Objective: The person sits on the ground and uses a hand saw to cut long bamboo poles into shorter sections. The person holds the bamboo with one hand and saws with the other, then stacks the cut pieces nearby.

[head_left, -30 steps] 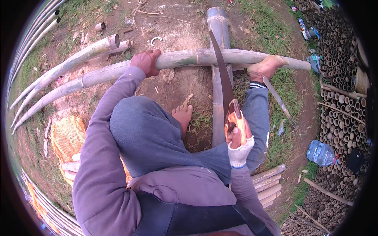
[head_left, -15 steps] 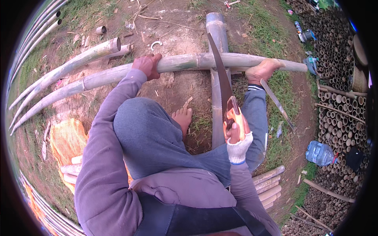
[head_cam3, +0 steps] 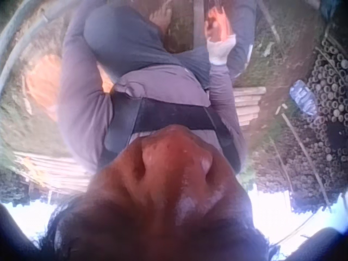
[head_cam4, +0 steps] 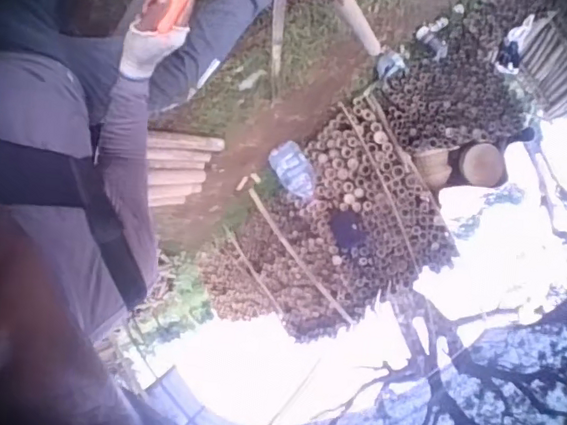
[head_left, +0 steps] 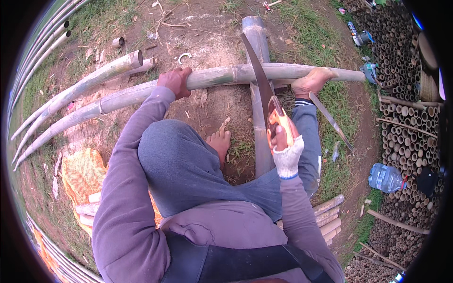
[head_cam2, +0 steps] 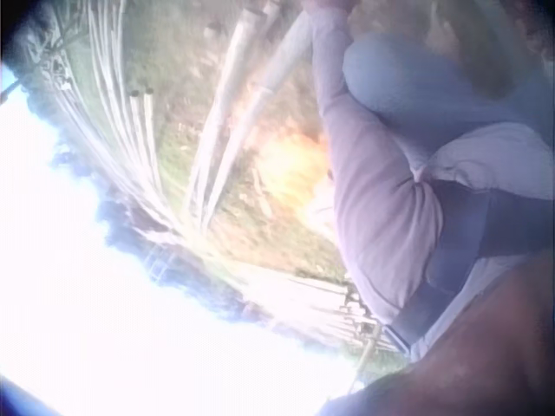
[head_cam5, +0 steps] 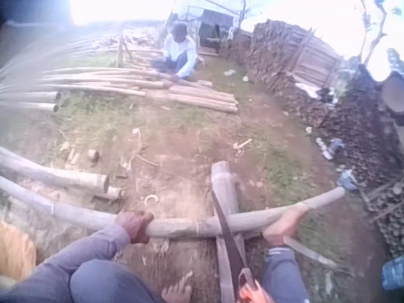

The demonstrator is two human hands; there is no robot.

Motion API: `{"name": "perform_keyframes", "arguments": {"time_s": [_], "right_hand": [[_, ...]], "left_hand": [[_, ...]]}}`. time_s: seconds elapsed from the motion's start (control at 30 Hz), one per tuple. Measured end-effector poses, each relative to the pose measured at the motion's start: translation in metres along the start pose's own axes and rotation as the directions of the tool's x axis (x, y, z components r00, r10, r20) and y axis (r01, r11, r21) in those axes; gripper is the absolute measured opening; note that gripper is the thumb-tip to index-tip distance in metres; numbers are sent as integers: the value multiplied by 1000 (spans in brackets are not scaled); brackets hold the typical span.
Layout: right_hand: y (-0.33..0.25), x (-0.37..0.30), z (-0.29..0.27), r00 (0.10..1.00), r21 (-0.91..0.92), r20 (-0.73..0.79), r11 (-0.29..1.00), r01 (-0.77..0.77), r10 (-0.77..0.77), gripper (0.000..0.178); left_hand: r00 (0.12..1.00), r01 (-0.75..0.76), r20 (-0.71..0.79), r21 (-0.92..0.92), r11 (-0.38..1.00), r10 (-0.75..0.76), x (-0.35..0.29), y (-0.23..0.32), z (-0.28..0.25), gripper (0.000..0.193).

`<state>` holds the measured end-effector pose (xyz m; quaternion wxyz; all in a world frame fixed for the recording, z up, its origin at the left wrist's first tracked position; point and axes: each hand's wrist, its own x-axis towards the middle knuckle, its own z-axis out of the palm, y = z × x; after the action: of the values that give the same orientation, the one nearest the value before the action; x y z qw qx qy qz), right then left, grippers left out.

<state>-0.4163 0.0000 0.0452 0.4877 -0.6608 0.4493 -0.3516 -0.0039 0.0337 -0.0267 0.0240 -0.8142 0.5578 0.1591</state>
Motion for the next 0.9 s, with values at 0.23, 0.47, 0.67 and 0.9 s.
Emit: {"name": "perform_keyframes", "arguments": {"time_s": [0.23, 0.47, 0.67, 0.9], "right_hand": [[-1, -54, -21, 995, 21, -24, 995, -98, 98, 52], [-3, 52, 21, 999, -7, -21, 1000, 24, -24, 38], [-21, -116, -39, 980, 63, -82, 983, -175, 180, 60], [19, 45, 23, 972, -75, -98, 976, 205, -212, 41]], "left_hand": [[1000, -18, -1, 11, 1000, 18, -1, 3, 12, 59], [999, -33, 5, -21, 999, 33, -3, 9, 5, 59], [1000, -18, 4, 1, 1000, 18, -6, 4, 12, 60], [1000, -6, 22, 3, 1000, 6, -3, 7, 10, 63]]}}
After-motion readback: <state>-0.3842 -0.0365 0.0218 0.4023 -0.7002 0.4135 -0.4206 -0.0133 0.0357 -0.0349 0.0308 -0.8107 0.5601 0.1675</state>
